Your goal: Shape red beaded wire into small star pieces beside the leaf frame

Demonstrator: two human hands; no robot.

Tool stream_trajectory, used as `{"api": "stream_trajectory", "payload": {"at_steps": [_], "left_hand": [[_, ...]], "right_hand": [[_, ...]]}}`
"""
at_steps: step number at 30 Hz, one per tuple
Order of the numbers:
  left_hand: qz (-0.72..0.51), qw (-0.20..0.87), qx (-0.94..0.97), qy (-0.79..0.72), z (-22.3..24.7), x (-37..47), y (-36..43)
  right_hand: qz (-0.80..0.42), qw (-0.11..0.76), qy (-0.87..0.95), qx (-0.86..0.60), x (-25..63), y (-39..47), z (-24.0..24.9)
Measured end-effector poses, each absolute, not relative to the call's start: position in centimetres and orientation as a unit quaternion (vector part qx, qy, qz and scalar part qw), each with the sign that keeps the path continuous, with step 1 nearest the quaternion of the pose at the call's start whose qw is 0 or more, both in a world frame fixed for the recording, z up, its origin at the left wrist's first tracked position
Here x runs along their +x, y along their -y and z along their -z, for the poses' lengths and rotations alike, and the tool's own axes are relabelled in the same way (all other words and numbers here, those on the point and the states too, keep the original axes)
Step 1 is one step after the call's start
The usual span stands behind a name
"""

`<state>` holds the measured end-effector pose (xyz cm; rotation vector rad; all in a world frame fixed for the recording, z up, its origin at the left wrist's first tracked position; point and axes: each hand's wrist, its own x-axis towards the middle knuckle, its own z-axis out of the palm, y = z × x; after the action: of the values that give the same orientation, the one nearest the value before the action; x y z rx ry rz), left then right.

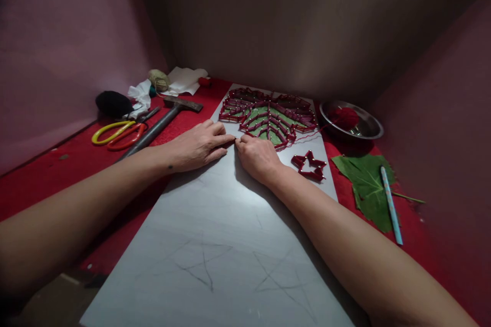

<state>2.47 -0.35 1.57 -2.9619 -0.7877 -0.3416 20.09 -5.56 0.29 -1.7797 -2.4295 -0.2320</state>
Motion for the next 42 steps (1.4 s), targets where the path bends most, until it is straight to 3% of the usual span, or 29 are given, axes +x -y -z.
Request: {"api": "stream_trajectory", "payload": {"at_steps": [7,24,32,42], "left_hand": [[0.121,0.019,-0.96,0.253,-1.5,2.3,0.3],[0.136,0.005,-0.955,0.265,-0.9,2.3,0.5],[0.233,-0.049,-0.901,0.362,-0.5,1.7,1.2],[0.166,-0.054,-0.905,0.387,-0.6,1.7,1.2]], "right_hand": [[0.074,0.089,0.796,-0.594,20.1,5.8,0.1],[0.102,0.037,0.823,-0.557,20.5,5.5,-0.1],[0.12,0.104,0.798,-0.581,20.4,6.1,0.5],[0.054,0.216,0.746,-0.628,19.5,5.6,0.3]]}}
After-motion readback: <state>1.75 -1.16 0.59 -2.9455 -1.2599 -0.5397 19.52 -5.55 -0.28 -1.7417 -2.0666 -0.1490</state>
